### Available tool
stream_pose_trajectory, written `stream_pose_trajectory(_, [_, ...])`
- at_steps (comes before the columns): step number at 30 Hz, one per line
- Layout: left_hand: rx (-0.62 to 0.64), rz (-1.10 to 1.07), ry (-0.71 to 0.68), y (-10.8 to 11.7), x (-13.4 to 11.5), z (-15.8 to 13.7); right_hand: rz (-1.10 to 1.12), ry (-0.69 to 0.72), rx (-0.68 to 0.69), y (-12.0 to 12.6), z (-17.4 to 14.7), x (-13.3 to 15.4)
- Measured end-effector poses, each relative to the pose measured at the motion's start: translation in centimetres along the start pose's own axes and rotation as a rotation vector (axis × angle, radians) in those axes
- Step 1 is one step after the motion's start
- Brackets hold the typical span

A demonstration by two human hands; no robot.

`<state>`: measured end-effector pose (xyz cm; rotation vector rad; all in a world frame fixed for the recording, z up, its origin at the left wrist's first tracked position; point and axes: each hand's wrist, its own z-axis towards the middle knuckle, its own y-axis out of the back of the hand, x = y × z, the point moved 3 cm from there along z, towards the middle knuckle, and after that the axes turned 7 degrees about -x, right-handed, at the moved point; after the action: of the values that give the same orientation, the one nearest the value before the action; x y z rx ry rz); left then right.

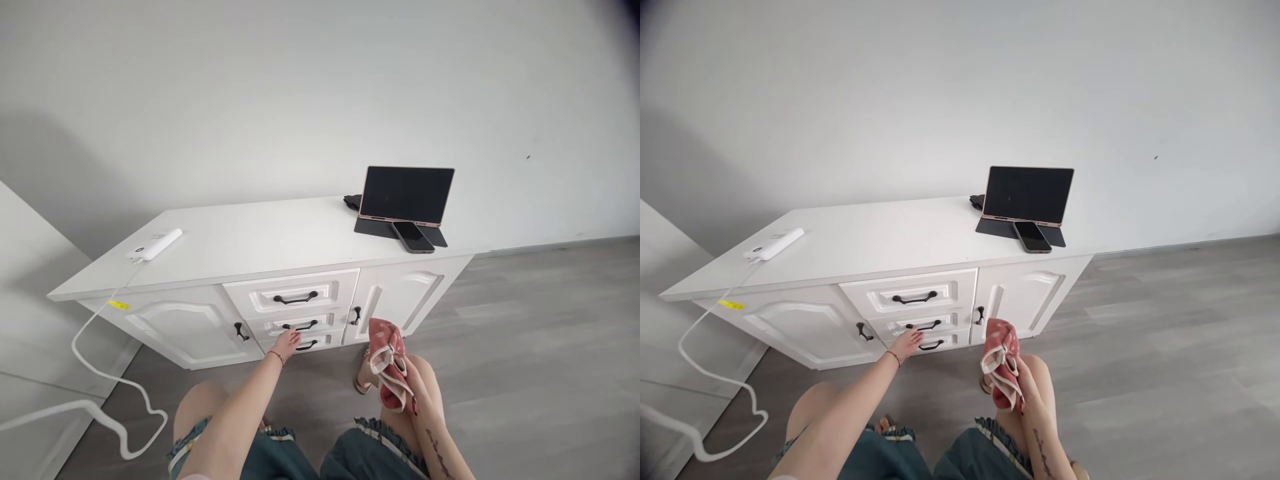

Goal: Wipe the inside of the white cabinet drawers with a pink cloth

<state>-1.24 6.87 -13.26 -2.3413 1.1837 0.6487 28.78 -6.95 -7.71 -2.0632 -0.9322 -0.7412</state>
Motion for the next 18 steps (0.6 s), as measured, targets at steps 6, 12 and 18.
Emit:
stream_pose_trajectory(6, [0.000,-0.033,0.028,0.4,0.7,1.3,-0.001,0.034,-0.056,1.2,-0.8,-0.5])
stream_pose_trajectory(12, [-0.005,-0.024,0.054,0.6,2.1,1.8,-0.005,0.121,-0.068,0.0,-1.0,-0.6])
stream_pose_trajectory(18, [-0.031,0.017,0.073,2.4,4.4,0.7,-0.033,0.095,-0.076,0.4,-2.5,-1.4])
